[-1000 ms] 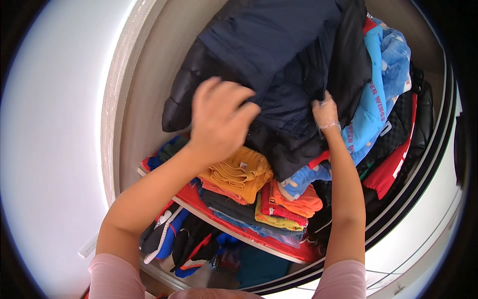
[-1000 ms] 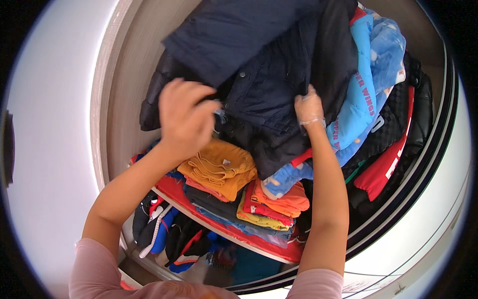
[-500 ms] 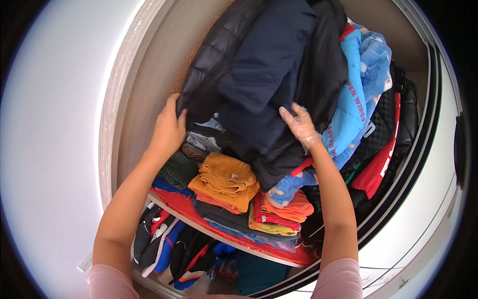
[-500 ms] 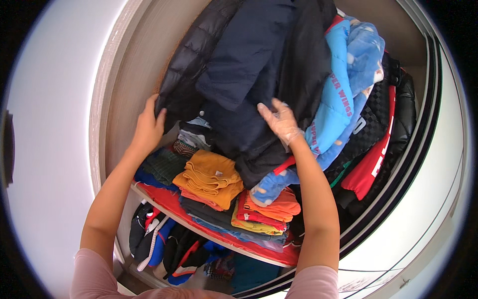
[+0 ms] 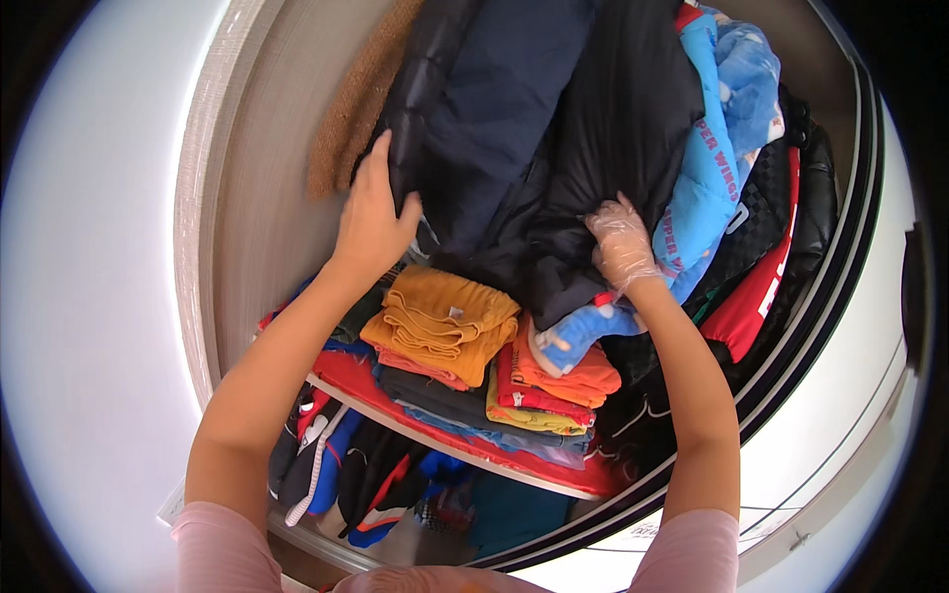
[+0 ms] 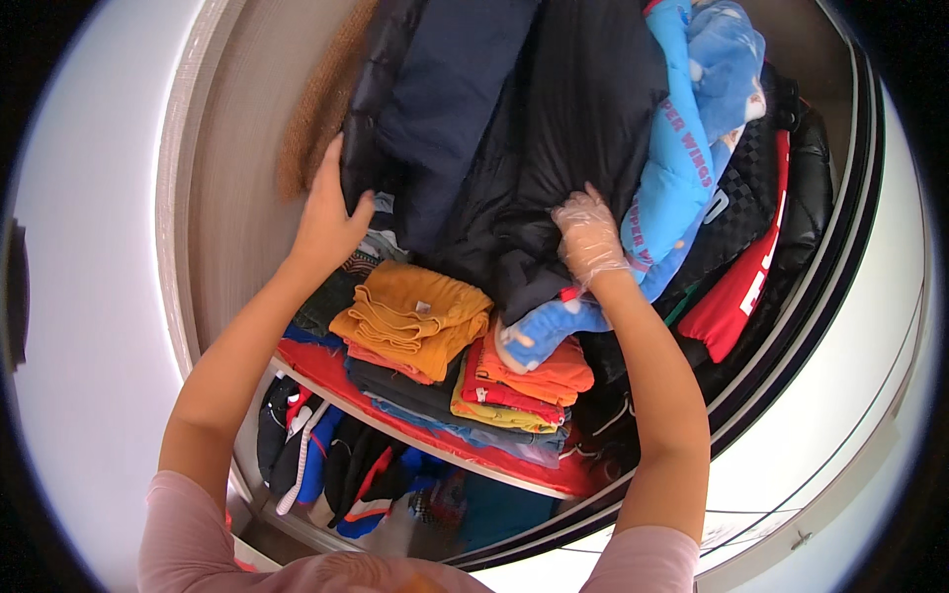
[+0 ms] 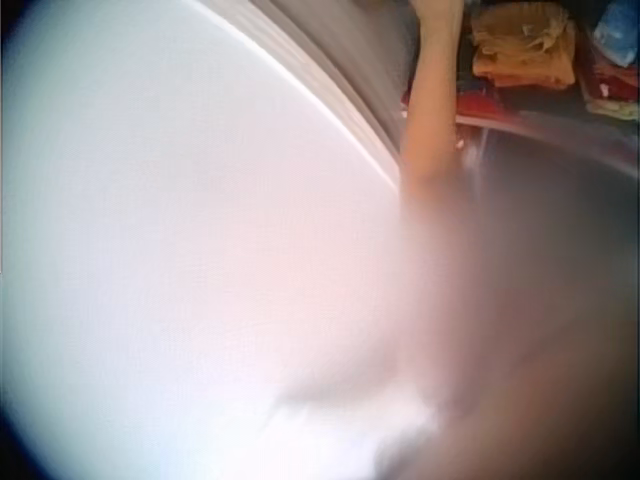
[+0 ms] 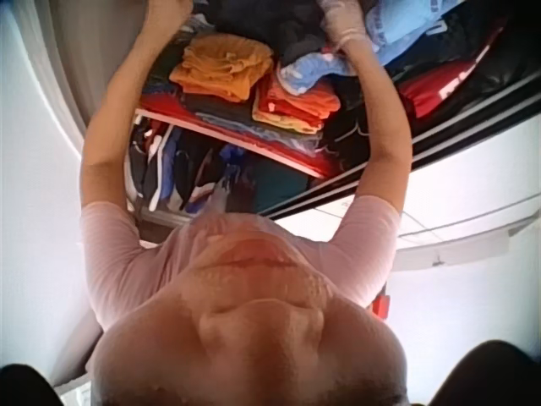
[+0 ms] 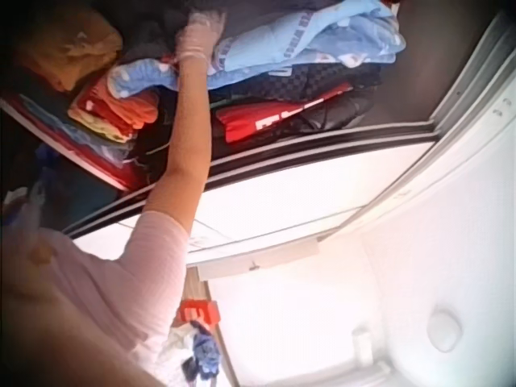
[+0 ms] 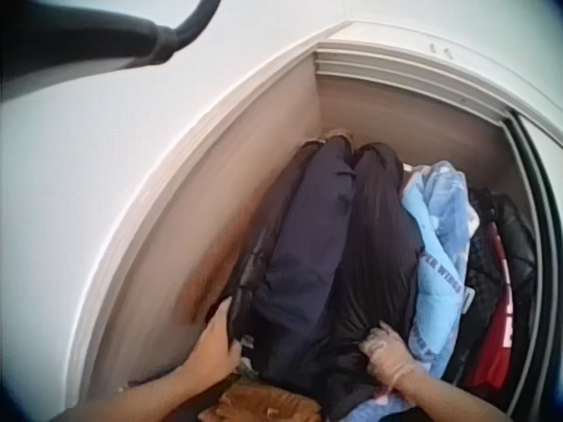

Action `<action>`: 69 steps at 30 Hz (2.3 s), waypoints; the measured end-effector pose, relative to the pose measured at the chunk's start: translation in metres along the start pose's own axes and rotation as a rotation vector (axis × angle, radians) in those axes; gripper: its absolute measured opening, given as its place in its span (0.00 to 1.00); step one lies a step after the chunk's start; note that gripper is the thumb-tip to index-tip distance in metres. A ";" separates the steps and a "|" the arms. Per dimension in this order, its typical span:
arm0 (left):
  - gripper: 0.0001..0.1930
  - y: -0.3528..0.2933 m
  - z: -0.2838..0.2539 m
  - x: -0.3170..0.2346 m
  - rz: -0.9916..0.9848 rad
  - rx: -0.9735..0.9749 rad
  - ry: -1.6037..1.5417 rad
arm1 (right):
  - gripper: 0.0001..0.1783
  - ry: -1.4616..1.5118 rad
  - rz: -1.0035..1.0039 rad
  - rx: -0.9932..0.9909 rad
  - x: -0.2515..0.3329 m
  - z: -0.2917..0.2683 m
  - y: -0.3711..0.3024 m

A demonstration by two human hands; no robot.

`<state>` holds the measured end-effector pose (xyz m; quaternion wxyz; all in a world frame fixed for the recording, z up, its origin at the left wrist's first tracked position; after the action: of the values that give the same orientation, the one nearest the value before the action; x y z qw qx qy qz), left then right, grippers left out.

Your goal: The person takes various clothing items from a closet and folds them on a bed. They handle multiple garments including shirts, pants, and jackets, folding each one individually and stacking them on the bed.

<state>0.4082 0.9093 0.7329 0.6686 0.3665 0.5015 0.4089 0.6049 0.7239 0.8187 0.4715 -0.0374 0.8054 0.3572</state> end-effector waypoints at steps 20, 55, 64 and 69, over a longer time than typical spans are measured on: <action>0.37 -0.042 0.119 0.050 -0.449 0.320 -0.050 | 0.04 1.086 0.576 -0.102 -0.057 -0.007 -0.005; 0.29 -0.084 0.101 -0.190 0.262 0.264 -0.487 | 0.26 0.966 0.845 0.093 -0.030 -0.056 0.004; 0.09 -0.055 0.061 -0.147 0.346 -0.083 -0.652 | 0.22 0.948 1.034 0.128 -0.077 -0.046 -0.012; 0.19 -0.017 0.041 -0.041 0.342 -0.110 0.114 | 0.24 0.943 1.042 0.147 -0.075 -0.051 -0.012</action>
<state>0.4439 0.8616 0.7421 0.5789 0.3857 0.4456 0.5635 0.6134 0.6632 0.8862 -0.1587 0.2340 0.8590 0.4269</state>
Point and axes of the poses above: each hand's wrist, its own y-axis towards the middle knuckle, its own z-axis out of the palm, x = y × z, the point moved 8 cm from there along y, towards the middle knuckle, and after that the axes turned 9 degrees about -x, right-handed, at the moved point
